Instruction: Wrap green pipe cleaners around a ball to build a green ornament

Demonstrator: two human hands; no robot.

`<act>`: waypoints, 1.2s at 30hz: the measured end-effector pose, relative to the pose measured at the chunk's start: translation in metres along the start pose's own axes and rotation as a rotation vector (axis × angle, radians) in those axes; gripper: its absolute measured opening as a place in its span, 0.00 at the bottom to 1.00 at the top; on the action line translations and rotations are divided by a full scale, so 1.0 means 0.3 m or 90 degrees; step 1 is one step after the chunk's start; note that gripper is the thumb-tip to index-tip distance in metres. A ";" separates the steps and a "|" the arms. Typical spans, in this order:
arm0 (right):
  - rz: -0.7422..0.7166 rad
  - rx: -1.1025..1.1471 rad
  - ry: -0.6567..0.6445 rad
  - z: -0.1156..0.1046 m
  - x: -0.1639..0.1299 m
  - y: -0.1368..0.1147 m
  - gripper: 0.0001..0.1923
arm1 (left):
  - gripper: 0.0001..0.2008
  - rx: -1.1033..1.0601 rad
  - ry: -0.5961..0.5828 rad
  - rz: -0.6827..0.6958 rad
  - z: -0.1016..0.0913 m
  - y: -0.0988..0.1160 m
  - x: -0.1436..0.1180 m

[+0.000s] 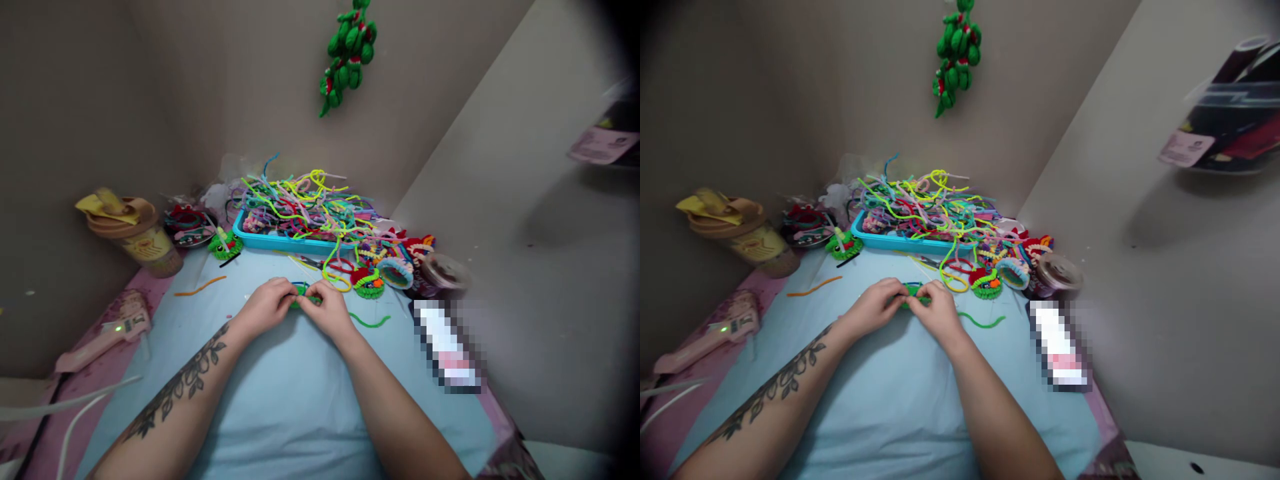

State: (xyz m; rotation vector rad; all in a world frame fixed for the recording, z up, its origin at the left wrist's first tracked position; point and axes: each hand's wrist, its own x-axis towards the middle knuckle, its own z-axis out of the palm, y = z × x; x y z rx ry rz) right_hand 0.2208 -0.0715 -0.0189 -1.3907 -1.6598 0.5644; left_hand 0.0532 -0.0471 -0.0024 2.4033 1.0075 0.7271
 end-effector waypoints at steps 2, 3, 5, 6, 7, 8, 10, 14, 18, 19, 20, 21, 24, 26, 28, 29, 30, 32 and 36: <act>0.004 0.007 -0.002 -0.003 0.001 0.003 0.07 | 0.07 0.005 -0.004 -0.001 0.000 -0.001 0.001; 0.004 0.012 -0.004 -0.005 0.001 0.004 0.07 | 0.07 0.006 -0.004 0.000 0.000 -0.001 0.001; 0.003 0.019 -0.008 -0.007 0.002 0.006 0.06 | 0.07 0.004 -0.003 0.000 0.000 -0.002 0.002; 0.003 0.021 -0.010 -0.008 0.003 0.007 0.06 | 0.07 0.002 -0.002 -0.001 -0.001 -0.003 0.002; 0.003 0.024 -0.014 -0.009 0.004 0.007 0.06 | 0.07 -0.002 -0.001 -0.004 -0.002 -0.004 0.002; 0.003 0.028 -0.019 -0.009 0.004 0.006 0.06 | 0.07 -0.008 -0.001 -0.007 -0.003 -0.005 0.002; 0.004 0.037 -0.030 -0.010 0.005 0.006 0.06 | 0.07 -0.025 -0.006 -0.019 -0.007 -0.008 0.002; 0.001 0.044 -0.040 -0.011 0.007 0.009 0.05 | 0.08 -0.063 -0.025 -0.038 -0.015 -0.009 0.003; -0.013 0.042 -0.045 -0.012 0.007 0.008 0.06 | 0.08 -0.069 -0.022 -0.044 -0.013 -0.005 0.005; -0.018 0.040 -0.048 -0.012 0.007 0.007 0.06 | 0.08 -0.066 -0.017 -0.044 -0.011 -0.004 0.005; -0.024 0.037 -0.051 -0.012 0.007 0.006 0.06 | 0.08 -0.062 -0.012 -0.043 -0.008 -0.004 0.006; -0.030 0.035 -0.053 -0.011 0.006 0.005 0.06 | 0.08 -0.060 -0.009 -0.041 -0.005 -0.004 0.006; -0.046 0.030 -0.059 -0.009 0.007 0.007 0.05 | 0.09 -0.058 -0.006 -0.033 0.002 -0.006 0.008; -0.050 0.031 -0.063 -0.009 0.010 0.013 0.05 | 0.09 -0.059 -0.007 -0.033 0.003 -0.010 0.009; -0.044 0.034 -0.068 -0.013 0.013 0.022 0.05 | 0.09 -0.060 -0.007 -0.038 0.000 -0.014 0.010; -0.037 0.035 -0.068 -0.017 0.015 0.026 0.03 | 0.09 -0.060 -0.005 -0.043 -0.003 -0.016 0.011; -0.031 0.035 -0.067 -0.022 0.017 0.030 0.01 | 0.09 -0.059 0.000 -0.051 -0.007 -0.017 0.012; -0.027 0.029 -0.065 -0.032 0.019 0.036 0.02 | 0.10 -0.055 0.010 -0.066 -0.017 -0.017 0.014; -0.050 0.011 -0.063 -0.040 0.017 0.030 0.03 | 0.11 -0.046 0.007 -0.070 -0.033 -0.007 0.016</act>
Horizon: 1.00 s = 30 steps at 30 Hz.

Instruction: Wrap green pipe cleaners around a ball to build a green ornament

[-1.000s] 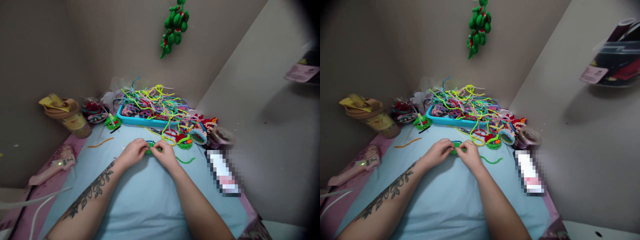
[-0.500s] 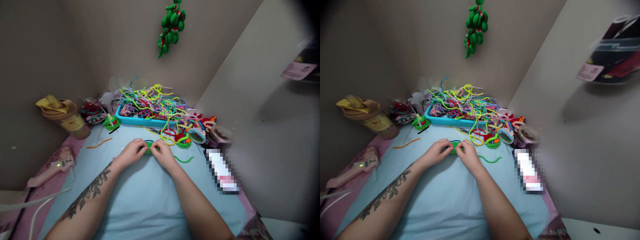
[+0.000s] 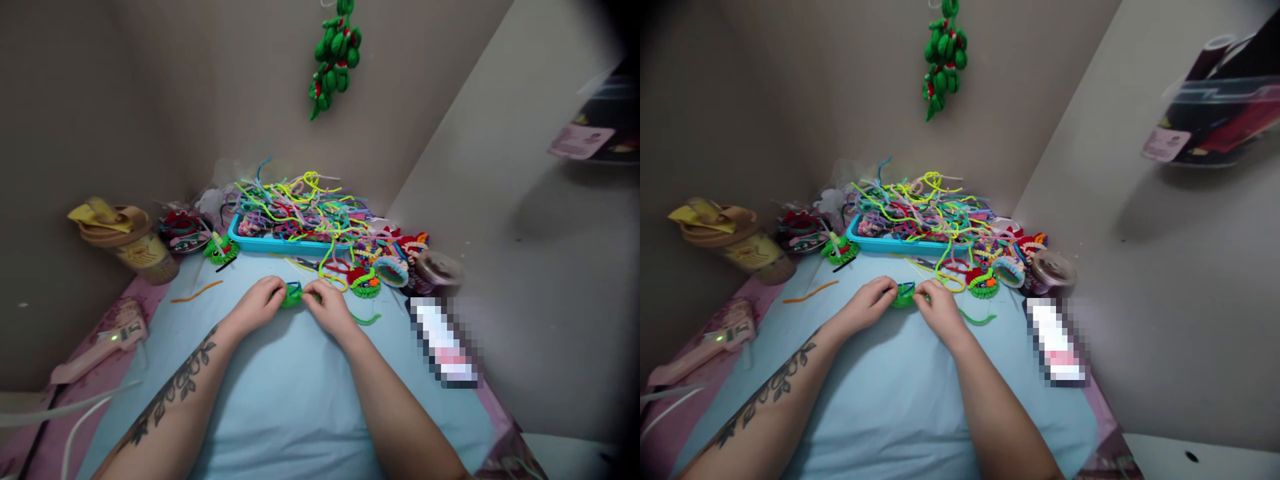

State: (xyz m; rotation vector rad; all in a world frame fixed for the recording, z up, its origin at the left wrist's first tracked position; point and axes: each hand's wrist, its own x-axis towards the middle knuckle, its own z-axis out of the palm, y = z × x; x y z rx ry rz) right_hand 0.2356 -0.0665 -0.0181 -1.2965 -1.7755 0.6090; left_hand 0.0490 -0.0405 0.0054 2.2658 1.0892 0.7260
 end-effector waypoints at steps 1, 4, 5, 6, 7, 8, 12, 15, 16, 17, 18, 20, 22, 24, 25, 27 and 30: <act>-0.004 -0.005 0.003 0.001 -0.001 -0.004 0.04 | 0.10 0.001 -0.002 0.007 -0.001 0.003 0.000; -0.008 -0.015 0.015 0.007 -0.003 -0.013 0.05 | 0.08 0.014 -0.003 0.031 0.001 0.003 -0.002; -0.007 -0.015 0.019 0.008 -0.003 -0.014 0.05 | 0.08 0.021 -0.002 0.037 0.003 0.001 -0.003; -0.006 -0.014 0.023 0.009 -0.002 -0.014 0.05 | 0.08 0.028 -0.003 0.041 0.005 -0.001 -0.003; -0.006 -0.013 0.026 0.009 -0.002 -0.014 0.05 | 0.08 0.034 -0.006 0.045 0.006 -0.004 -0.003; -0.005 -0.012 0.028 0.008 -0.001 -0.013 0.05 | 0.07 0.039 -0.006 0.048 0.008 -0.007 -0.003; -0.005 -0.004 0.036 0.007 0.000 -0.010 0.05 | 0.05 0.057 -0.010 0.057 0.014 -0.015 0.000; -0.007 0.005 0.035 0.006 -0.002 -0.011 0.06 | 0.06 0.054 -0.012 0.046 0.017 -0.018 0.004; -0.009 0.007 0.034 0.006 -0.002 -0.013 0.06 | 0.07 0.048 -0.012 0.039 0.018 -0.019 0.005; -0.011 0.008 0.034 0.004 -0.003 -0.014 0.06 | 0.07 0.041 -0.011 0.031 0.019 -0.020 0.005; -0.014 0.009 0.034 0.003 -0.004 -0.016 0.07 | 0.08 0.032 -0.007 0.022 0.021 -0.021 0.005; -0.025 0.005 0.030 -0.001 -0.005 -0.018 0.07 | 0.07 0.019 0.005 0.005 0.025 -0.022 0.005; -0.037 -0.003 0.025 -0.004 -0.006 -0.018 0.07 | 0.07 0.022 0.020 -0.006 0.030 -0.023 0.004; -0.045 -0.009 0.020 -0.005 -0.005 -0.014 0.07 | 0.07 0.042 0.027 -0.006 0.035 -0.023 0.003; -0.046 -0.011 0.020 -0.005 -0.005 -0.011 0.07 | 0.07 0.054 0.028 -0.003 0.038 -0.022 0.003; -0.045 -0.009 0.024 -0.004 -0.004 -0.004 0.07 | 0.08 0.076 0.022 0.004 0.042 -0.021 0.004; -0.038 -0.002 0.035 -0.001 -0.003 0.007 0.07 | 0.08 0.092 0.016 0.013 0.047 -0.016 0.004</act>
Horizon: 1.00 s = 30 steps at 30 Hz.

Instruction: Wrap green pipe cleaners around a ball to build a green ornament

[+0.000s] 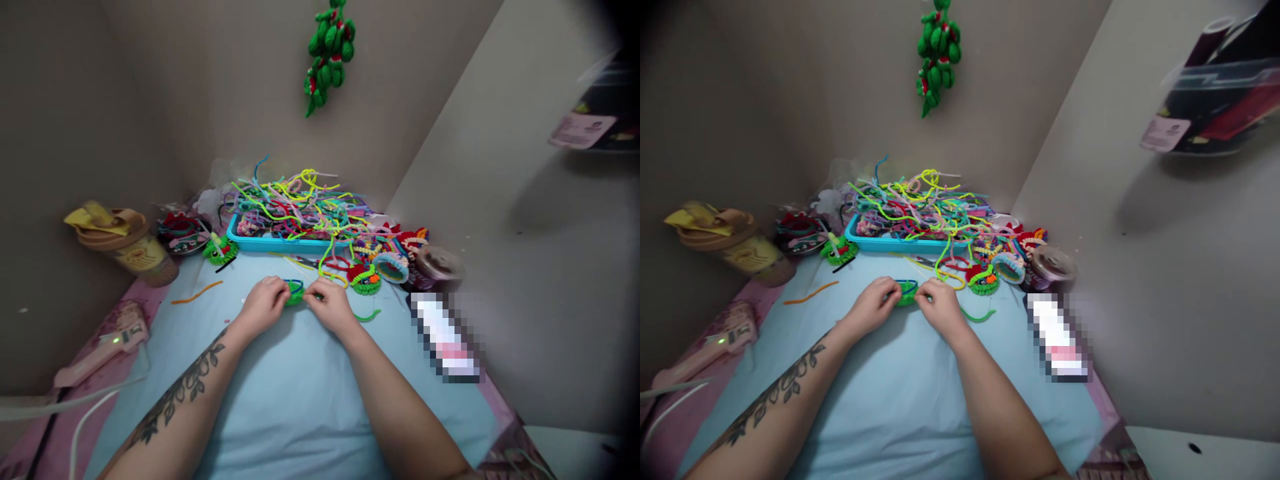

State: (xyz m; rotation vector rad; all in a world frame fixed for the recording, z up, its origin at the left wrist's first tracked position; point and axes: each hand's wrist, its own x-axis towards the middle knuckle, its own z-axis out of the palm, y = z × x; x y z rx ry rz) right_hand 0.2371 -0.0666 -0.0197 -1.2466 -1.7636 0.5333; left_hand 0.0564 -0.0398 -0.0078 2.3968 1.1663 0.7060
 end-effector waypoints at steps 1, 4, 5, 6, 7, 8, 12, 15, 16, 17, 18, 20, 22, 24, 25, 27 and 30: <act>0.004 0.003 0.004 0.001 0.000 0.003 0.07 | 0.08 0.000 0.000 0.001 0.002 0.002 0.000; 0.014 0.010 0.010 0.003 0.000 0.008 0.07 | 0.08 -0.007 -0.001 0.000 0.006 0.007 -0.002; 0.016 0.013 0.011 0.003 0.001 0.010 0.07 | 0.07 -0.011 -0.003 -0.001 0.007 0.008 -0.002; 0.018 0.017 0.010 0.002 0.003 0.011 0.07 | 0.07 -0.017 -0.005 -0.001 0.007 0.008 -0.002; 0.020 0.022 0.010 0.000 0.005 0.012 0.07 | 0.08 -0.028 -0.008 -0.001 0.006 0.006 -0.002; 0.024 0.027 0.010 -0.004 0.008 0.013 0.06 | 0.08 -0.043 -0.009 -0.001 0.004 0.003 -0.001; 0.053 0.042 0.026 -0.025 0.024 0.019 0.04 | 0.09 -0.162 -0.008 -0.032 -0.008 -0.019 0.002; 0.065 0.045 0.034 -0.039 0.031 0.022 0.03 | 0.09 -0.285 -0.050 -0.076 -0.012 -0.035 0.001; 0.068 0.045 0.031 -0.041 0.032 0.022 0.04 | 0.10 -0.318 -0.063 -0.087 -0.011 -0.039 0.001; 0.072 0.046 0.026 -0.042 0.032 0.023 0.04 | 0.10 -0.343 -0.073 -0.094 -0.010 -0.043 0.000; 0.076 0.046 0.019 -0.042 0.031 0.023 0.04 | 0.10 -0.362 -0.079 -0.098 -0.009 -0.046 -0.001; 0.081 0.051 0.002 -0.039 0.030 0.024 0.04 | 0.10 -0.389 -0.087 -0.097 -0.008 -0.051 -0.002; 0.083 0.057 -0.016 -0.035 0.028 0.026 0.04 | 0.11 -0.413 -0.098 -0.093 -0.008 -0.053 -0.003; 0.087 0.059 -0.027 -0.031 0.027 0.029 0.04 | 0.12 -0.424 -0.108 -0.090 -0.010 -0.050 -0.004; 0.089 0.057 -0.028 -0.029 0.027 0.030 0.04 | 0.12 -0.418 -0.108 -0.088 -0.011 -0.047 -0.004; 0.089 0.054 -0.026 -0.027 0.026 0.031 0.04 | 0.13 -0.384 -0.102 -0.083 -0.014 -0.040 -0.004; 0.091 0.064 -0.029 -0.027 0.025 0.030 0.04 | 0.13 -0.338 -0.088 -0.091 -0.015 -0.034 -0.003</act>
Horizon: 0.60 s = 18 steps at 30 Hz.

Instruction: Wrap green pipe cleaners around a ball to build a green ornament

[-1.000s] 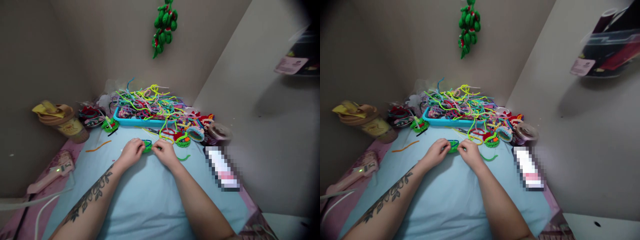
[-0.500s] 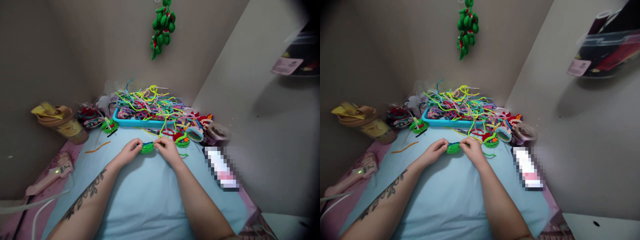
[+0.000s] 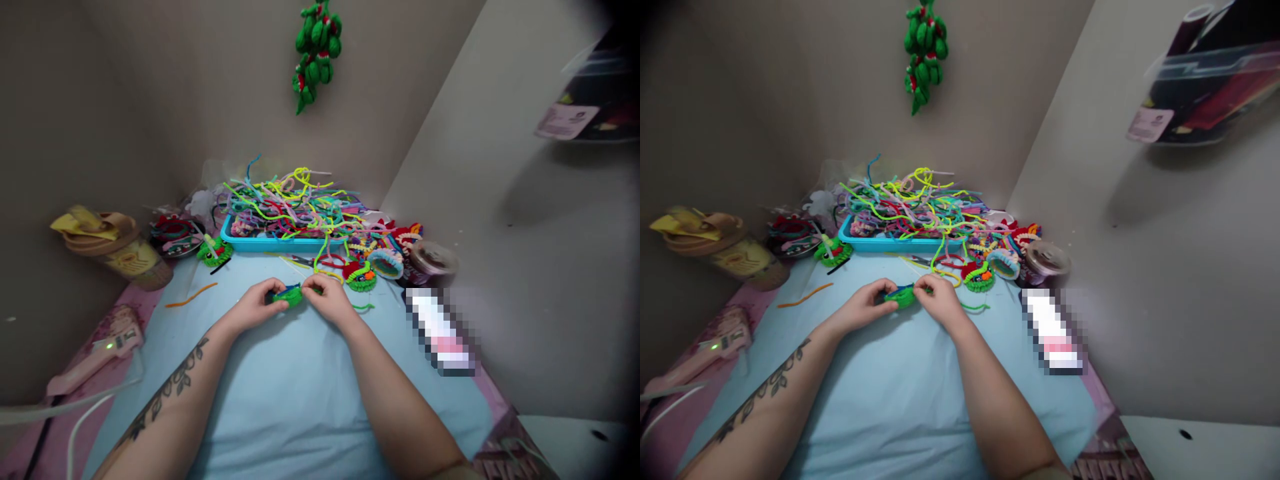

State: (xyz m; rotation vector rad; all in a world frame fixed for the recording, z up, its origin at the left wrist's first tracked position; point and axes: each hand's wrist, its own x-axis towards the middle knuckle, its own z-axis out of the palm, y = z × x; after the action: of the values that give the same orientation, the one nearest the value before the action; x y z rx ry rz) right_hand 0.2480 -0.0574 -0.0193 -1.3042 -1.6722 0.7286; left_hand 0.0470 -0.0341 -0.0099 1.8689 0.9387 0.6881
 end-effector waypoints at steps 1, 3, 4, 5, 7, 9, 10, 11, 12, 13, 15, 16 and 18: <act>0.001 0.011 -0.003 -0.001 0.000 -0.001 0.05 | 0.12 0.001 0.003 -0.007 0.000 -0.001 0.001; -0.001 0.035 -0.015 -0.007 0.000 -0.003 0.05 | 0.12 -0.008 0.007 -0.021 -0.001 -0.005 0.003; -0.006 0.044 -0.022 -0.010 0.000 -0.004 0.06 | 0.12 -0.012 0.009 -0.025 -0.002 -0.008 0.004; -0.013 0.050 -0.028 -0.013 0.001 -0.005 0.06 | 0.12 -0.015 0.011 -0.027 -0.003 -0.011 0.005; -0.021 0.055 -0.038 -0.019 0.002 -0.004 0.06 | 0.12 -0.018 0.015 -0.029 -0.004 -0.014 0.007; -0.022 0.053 -0.042 -0.019 0.003 -0.002 0.05 | 0.12 -0.021 0.022 -0.033 -0.004 -0.016 0.008; -0.020 0.048 -0.042 -0.018 0.004 0.000 0.05 | 0.12 -0.024 0.027 -0.036 -0.004 -0.017 0.008; -0.017 0.040 -0.040 -0.016 0.004 0.002 0.05 | 0.12 -0.028 0.031 -0.041 -0.004 -0.017 0.008; -0.014 0.030 -0.035 -0.012 0.004 0.004 0.05 | 0.12 -0.032 0.036 -0.047 -0.003 -0.018 0.008; -0.011 0.021 -0.030 -0.009 0.004 0.006 0.05 | 0.11 -0.036 0.038 -0.052 -0.003 -0.019 0.007; -0.005 0.008 -0.017 -0.002 0.004 0.009 0.04 | 0.11 -0.040 0.037 -0.057 -0.004 -0.022 0.007; -0.003 0.006 -0.011 0.001 0.003 0.010 0.04 | 0.11 -0.039 0.036 -0.056 -0.004 -0.022 0.006; -0.005 0.005 -0.003 0.005 0.002 0.011 0.04 | 0.12 -0.027 0.040 -0.050 -0.006 -0.021 0.005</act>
State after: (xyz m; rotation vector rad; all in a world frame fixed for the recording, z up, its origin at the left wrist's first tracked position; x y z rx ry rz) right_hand 0.2481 -0.0558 -0.0224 -1.2911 -1.6759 0.7326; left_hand 0.0446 -0.0301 -0.0147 1.7724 1.0236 0.7175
